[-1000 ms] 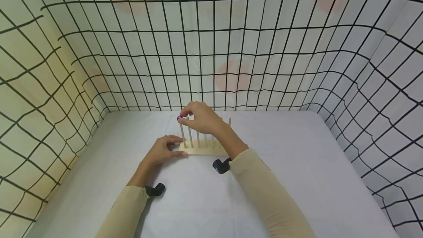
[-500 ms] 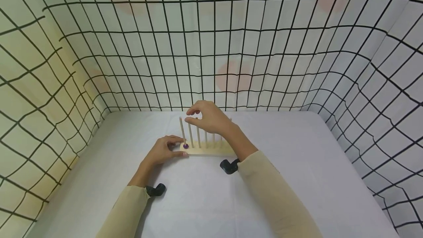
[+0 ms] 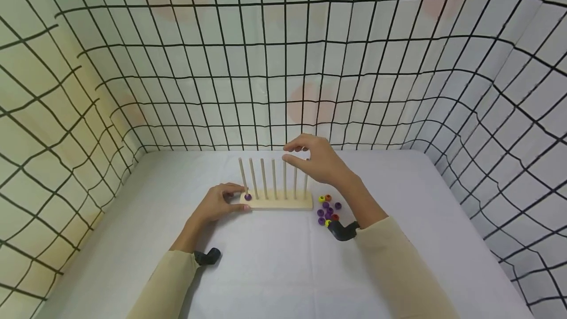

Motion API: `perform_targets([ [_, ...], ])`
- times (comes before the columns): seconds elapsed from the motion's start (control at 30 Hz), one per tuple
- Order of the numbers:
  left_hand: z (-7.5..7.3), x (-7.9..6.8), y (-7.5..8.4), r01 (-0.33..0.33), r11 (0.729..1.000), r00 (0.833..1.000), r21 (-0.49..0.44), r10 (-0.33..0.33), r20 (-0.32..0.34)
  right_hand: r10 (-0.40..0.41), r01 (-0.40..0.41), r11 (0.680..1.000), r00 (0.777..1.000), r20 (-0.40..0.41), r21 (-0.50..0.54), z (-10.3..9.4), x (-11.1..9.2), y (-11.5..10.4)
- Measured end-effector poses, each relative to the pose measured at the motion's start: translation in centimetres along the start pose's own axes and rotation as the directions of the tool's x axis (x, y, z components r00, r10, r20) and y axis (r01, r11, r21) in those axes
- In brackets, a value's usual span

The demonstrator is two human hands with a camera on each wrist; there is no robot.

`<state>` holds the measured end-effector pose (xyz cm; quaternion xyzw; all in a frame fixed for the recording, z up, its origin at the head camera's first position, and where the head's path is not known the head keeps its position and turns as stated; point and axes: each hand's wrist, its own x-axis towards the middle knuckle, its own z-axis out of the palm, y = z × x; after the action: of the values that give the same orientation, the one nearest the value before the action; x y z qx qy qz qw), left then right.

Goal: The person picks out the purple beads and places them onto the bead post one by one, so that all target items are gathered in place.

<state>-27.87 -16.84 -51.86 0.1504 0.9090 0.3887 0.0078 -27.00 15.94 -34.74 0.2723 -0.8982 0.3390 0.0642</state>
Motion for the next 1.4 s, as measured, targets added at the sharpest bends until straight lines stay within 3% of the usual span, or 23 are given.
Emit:
perform_targets([
  [0.3, 0.0, -0.1, 0.3, 0.004, 1.000, 1.000, 0.005, -0.004, -0.004, 0.071, -0.075, 0.997, 0.992, -0.109, -0.035, -1.7, -3.8, 3.7],
  [0.53, -0.2, -0.2, 0.2, 0.006, 1.000, 1.000, -0.009, -0.006, -0.009, 0.139, -0.148, 0.987, 0.983, -0.121, -0.068, -1.8, -6.9, 6.6],
  [0.9, 0.1, -0.2, 0.4, 0.024, 0.999, 1.000, -0.024, -0.024, -0.011, 0.245, -0.250, 0.965, 0.967, -0.073, -0.077, 0.4, -11.3, 11.2],
  [1.4, 0.6, -0.2, 0.3, 0.017, 1.000, 0.999, -0.009, -0.018, -0.037, 0.324, -0.324, 0.944, 0.946, -0.009, -0.062, 3.1, -14.3, 14.1],
])
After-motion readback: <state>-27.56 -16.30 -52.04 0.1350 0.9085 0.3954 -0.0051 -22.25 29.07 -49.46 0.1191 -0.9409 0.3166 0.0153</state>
